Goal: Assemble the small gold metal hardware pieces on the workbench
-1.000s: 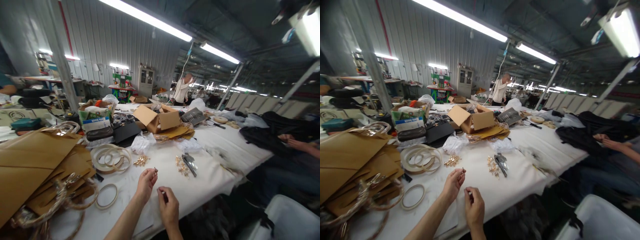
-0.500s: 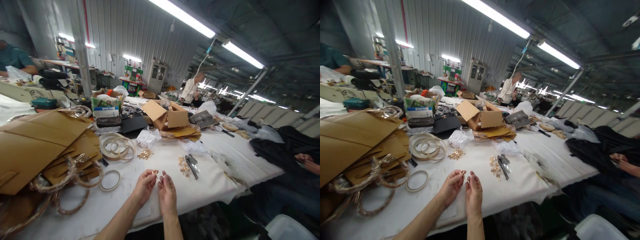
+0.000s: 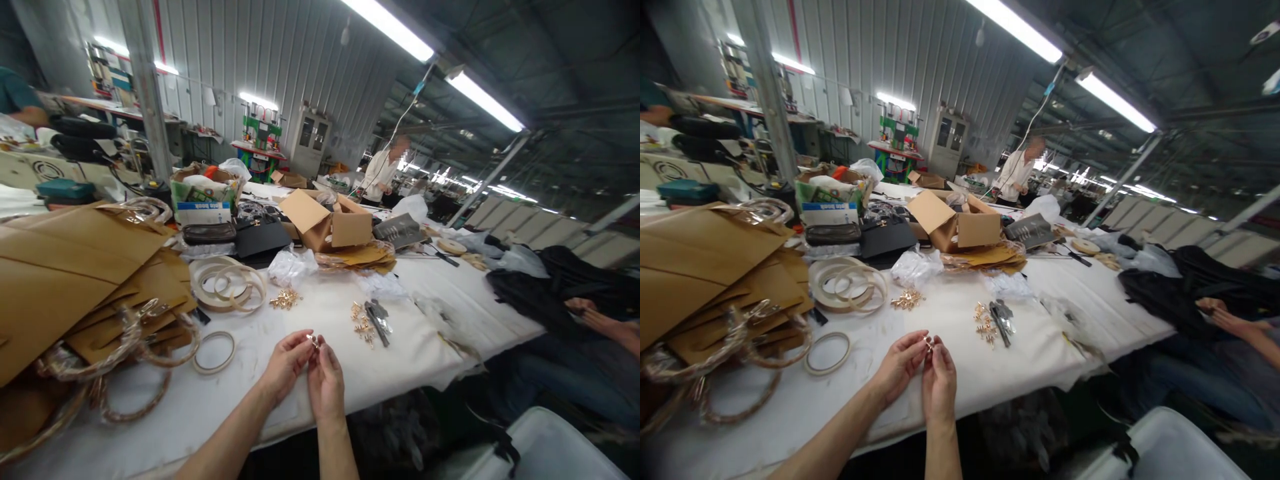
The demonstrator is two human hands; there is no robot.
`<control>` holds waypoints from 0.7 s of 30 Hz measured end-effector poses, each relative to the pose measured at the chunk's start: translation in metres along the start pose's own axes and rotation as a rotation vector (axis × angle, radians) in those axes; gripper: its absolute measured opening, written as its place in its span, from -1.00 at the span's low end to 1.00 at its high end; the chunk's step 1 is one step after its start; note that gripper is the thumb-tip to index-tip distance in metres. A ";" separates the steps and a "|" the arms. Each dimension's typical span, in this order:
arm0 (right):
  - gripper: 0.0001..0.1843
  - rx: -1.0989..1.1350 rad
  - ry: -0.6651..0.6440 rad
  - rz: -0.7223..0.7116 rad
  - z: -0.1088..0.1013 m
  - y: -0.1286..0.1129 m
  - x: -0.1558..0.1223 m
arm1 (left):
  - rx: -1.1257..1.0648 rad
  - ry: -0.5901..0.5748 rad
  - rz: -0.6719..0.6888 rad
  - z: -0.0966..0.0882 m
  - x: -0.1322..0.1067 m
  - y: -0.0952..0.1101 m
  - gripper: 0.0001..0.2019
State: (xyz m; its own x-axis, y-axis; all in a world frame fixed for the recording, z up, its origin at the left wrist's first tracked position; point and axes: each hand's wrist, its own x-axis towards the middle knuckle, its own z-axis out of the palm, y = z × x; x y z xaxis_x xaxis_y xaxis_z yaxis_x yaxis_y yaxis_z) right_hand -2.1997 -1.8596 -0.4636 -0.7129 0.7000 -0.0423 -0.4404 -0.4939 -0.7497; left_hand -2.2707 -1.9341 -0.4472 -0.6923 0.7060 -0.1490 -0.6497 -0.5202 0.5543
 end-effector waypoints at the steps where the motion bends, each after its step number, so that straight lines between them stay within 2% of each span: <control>1: -0.64 -0.008 -0.007 -0.003 -0.001 0.001 0.000 | -0.004 0.007 -0.001 0.000 0.000 0.000 -0.59; 11: -0.82 -0.009 -0.039 -0.017 -0.005 0.004 -0.002 | -0.010 0.010 -0.002 0.002 0.000 0.000 -0.64; 21: -0.77 -0.127 -0.010 -0.067 -0.005 0.008 0.000 | -0.036 0.000 -0.007 0.001 -0.002 0.003 -0.74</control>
State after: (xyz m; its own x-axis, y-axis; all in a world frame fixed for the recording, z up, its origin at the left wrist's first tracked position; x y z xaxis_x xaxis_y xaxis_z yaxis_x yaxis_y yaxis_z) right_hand -2.2004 -1.8610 -0.4731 -0.6902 0.7234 0.0167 -0.4150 -0.3768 -0.8282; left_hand -2.2714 -1.9365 -0.4441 -0.6877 0.7098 -0.1528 -0.6655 -0.5320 0.5235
